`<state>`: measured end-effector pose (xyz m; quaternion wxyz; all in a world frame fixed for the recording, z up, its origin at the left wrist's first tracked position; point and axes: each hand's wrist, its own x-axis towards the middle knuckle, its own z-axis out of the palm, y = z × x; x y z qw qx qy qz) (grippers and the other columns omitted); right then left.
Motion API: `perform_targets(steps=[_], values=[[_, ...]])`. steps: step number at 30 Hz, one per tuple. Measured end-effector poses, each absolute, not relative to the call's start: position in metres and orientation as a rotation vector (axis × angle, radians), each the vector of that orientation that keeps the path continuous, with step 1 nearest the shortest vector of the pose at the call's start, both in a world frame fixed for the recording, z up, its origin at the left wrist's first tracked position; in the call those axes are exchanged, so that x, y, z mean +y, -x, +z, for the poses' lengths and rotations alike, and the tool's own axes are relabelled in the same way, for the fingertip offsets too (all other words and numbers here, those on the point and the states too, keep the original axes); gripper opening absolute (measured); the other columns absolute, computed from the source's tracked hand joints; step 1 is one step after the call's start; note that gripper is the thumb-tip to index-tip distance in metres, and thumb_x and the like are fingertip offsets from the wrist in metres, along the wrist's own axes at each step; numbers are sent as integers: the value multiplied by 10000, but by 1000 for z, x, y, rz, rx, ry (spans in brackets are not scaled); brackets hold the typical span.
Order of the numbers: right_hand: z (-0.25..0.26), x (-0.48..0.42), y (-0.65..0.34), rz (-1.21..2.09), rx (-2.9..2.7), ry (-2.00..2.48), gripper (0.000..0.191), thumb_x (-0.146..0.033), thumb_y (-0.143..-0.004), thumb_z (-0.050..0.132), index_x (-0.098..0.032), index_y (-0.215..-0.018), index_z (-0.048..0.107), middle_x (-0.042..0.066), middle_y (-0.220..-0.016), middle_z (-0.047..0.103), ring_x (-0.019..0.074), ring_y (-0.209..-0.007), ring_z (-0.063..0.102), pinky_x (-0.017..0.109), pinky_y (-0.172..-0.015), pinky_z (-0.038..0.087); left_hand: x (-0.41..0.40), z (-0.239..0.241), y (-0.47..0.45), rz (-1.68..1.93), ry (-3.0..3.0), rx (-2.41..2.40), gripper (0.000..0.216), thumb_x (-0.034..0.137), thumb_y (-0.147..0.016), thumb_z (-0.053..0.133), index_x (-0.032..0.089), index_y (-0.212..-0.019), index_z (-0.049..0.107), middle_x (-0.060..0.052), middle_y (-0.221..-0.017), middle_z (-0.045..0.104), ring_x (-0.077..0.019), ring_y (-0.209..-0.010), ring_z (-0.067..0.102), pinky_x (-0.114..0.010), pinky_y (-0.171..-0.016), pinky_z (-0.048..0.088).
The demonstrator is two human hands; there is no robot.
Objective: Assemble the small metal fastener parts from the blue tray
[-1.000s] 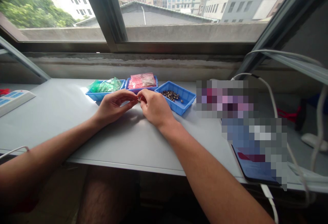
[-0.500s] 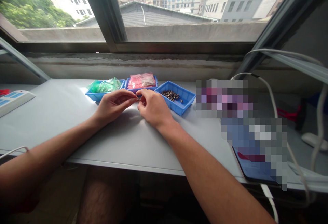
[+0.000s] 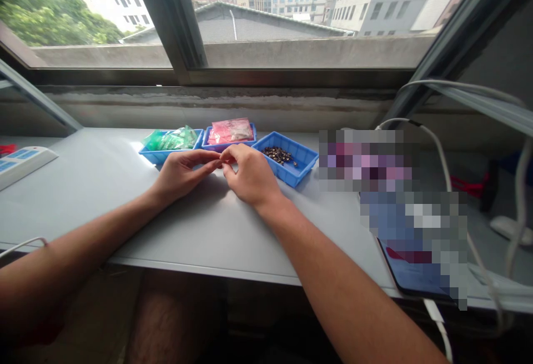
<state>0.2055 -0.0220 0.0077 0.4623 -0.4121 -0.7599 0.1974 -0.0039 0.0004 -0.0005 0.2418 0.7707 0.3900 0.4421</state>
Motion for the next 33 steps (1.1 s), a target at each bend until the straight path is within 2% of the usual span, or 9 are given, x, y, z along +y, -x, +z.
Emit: perform_targets(steps=[6, 10, 13, 15, 17, 22, 29, 33], values=[[11, -25, -206, 555, -1817, 1106, 19, -216, -944, 724, -224, -954, 738, 23, -918, 804, 198, -862, 747, 314, -829, 564, 1, 0, 4, 1219, -2163, 1078, 256, 417, -935, 833, 187, -1038, 876, -73, -1013, 865, -224, -895, 808, -306, -823, 640], [8, -23, -206, 533, -1844, 1130, 125, -139, -910, 696, -220, -993, 745, 14, -901, 795, 188, -839, 740, 307, -827, 556, 1, 0, 3, 1230, -2173, 1035, 224, 396, -932, 845, 188, -1012, 857, -81, -1022, 857, -223, -917, 803, -318, -847, 640], [6, -22, -206, 472, -1860, 1119, 283, -100, -896, 661, -196, -1144, 758, 37, -951, 796, 202, -870, 734, 327, -862, 557, 0, -1, 1, 1291, -2062, 955, 326, 408, -914, 881, 181, -1131, 792, -99, -1049, 851, -238, -976, 818, -348, -920, 651], [6, -22, -206, 438, -1863, 1098, 321, -90, -895, 645, -190, -1177, 763, 58, -1022, 799, 208, -904, 731, 335, -885, 558, 0, -1, 0, 1322, -1986, 943, 400, 435, -906, 894, 176, -1172, 745, -106, -1050, 848, -249, -1002, 826, -359, -945, 654], [7, -23, -206, 446, -1853, 1087, 258, -104, -908, 648, -206, -1111, 769, 54, -1039, 800, 208, -918, 731, 329, -880, 556, -1, 1, 0, 1308, -1976, 980, 388, 483, -928, 867, 171, -1126, 750, -109, -1042, 849, -252, -998, 826, -348, -930, 653], [13, -25, -206, 500, -1836, 1075, 61, -167, -928, 731, -219, -962, 733, 24, -935, 776, 193, -882, 704, 303, -825, 525, -3, 5, 5, 1135, -2119, 1086, 424, 586, -1012, 726, 183, -1001, 859, -79, -980, 865, -249, -917, 814, -312, -846, 639], [8, -22, -207, 482, -1917, 1036, 201, -18, -879, 653, -189, -957, 724, 37, -987, 761, 175, -889, 683, 289, -840, 512, -1, 1, 6, 1068, -2134, 1107, 394, 548, -952, 806, 198, -1107, 897, -84, -1074, 873, -301, -970, 837, -352, -850, 660], [9, -24, -205, 465, -1911, 1064, 93, -134, -961, 658, -191, -962, 732, 49, -979, 780, 184, -876, 693, 299, -824, 512, 1, 1, 5, 1140, -2134, 1114, 368, 522, -933, 826, 186, -1069, 889, -88, -1050, 873, -271, -930, 826, -341, -845, 653]])
